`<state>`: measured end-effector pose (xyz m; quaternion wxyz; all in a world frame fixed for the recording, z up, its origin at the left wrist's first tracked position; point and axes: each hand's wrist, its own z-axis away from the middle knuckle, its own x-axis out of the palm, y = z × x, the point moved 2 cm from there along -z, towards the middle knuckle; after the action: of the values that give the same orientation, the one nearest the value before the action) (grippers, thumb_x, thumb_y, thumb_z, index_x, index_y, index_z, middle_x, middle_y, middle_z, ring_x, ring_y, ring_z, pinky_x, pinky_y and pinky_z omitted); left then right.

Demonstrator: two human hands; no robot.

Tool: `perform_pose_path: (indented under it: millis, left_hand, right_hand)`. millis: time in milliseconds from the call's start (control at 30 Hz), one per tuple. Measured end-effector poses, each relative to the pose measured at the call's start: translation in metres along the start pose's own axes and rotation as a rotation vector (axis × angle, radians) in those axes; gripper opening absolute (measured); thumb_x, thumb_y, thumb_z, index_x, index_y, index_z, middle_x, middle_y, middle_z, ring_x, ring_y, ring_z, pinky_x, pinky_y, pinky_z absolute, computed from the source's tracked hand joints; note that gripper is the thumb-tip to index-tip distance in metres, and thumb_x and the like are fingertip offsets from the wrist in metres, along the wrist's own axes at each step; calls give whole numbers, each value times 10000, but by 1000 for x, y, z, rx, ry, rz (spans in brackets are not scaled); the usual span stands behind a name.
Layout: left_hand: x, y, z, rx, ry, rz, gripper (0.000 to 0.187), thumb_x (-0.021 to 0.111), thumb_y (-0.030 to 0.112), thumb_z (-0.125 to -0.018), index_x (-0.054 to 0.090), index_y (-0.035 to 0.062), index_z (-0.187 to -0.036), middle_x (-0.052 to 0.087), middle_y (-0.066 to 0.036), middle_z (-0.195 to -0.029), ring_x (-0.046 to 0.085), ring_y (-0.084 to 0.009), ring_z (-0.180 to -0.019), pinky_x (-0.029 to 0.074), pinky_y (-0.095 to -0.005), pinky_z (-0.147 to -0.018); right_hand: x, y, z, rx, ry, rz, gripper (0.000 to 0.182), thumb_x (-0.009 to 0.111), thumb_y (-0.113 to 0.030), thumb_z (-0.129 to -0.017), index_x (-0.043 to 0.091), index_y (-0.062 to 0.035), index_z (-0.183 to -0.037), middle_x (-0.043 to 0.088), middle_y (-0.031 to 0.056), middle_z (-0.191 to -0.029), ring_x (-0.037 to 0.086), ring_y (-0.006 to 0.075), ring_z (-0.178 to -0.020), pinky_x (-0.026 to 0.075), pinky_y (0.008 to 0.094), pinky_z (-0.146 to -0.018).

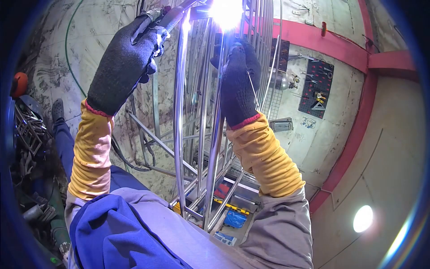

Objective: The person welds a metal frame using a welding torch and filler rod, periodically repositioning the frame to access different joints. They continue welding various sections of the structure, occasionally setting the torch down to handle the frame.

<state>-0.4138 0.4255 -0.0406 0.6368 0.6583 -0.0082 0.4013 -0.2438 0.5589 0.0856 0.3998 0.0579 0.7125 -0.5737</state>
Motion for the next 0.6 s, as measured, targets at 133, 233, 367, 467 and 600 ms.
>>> perform_pose_path:
  millis: [133, 233, 367, 467, 600]
  left_hand:
    - [0, -1, -1, -51, -11, -8, 301, 579, 288, -1090, 676, 10, -1155, 595, -59, -691, 603, -152, -545, 515, -352, -541]
    - [0, -7, 1, 54, 25, -5, 315, 587, 305, -1089, 665, 1, -1106, 595, -64, -686, 604, -150, -542, 519, -355, -530]
    - [0, -7, 1, 66, 32, -33, 335, 578, 318, -1091, 653, -8, -1073, 591, -58, -682, 601, -146, -531, 509, -345, -503]
    - [0, -3, 4, -3, 18, 14, 341, 578, 321, -1093, 659, -9, -1092, 596, -60, -685, 602, -145, -530, 502, -344, -495]
    - [2, -8, -1, 40, 24, -31, 338, 585, 304, -1088, 678, -6, -1186, 601, -57, -689, 601, -144, -533, 517, -351, -524]
  right_hand:
    - [1, -9, 1, -78, -13, 106, 260, 554, -282, -1112, 670, -75, -1217, 619, 4, -924, 676, 119, -841, 666, 389, -857]
    - [14, -26, 2, 106, 77, 42, 253, 521, -251, -1126, 664, -64, -1221, 623, 19, -952, 683, 137, -879, 655, 378, -859]
    - [13, -26, 4, 126, 103, 64, 373, 476, -257, -1127, 627, -2, -1354, 722, 154, -1278, 737, 270, -1126, 627, 427, -935]
    - [11, -25, 2, 109, 81, 95, 373, 474, -260, -1130, 626, 0, -1350, 720, 151, -1259, 737, 274, -1133, 625, 426, -935]
    - [8, -22, 2, 116, 69, 67, 371, 485, -259, -1134, 610, 6, -1362, 710, 144, -1238, 748, 279, -1113, 643, 423, -921]
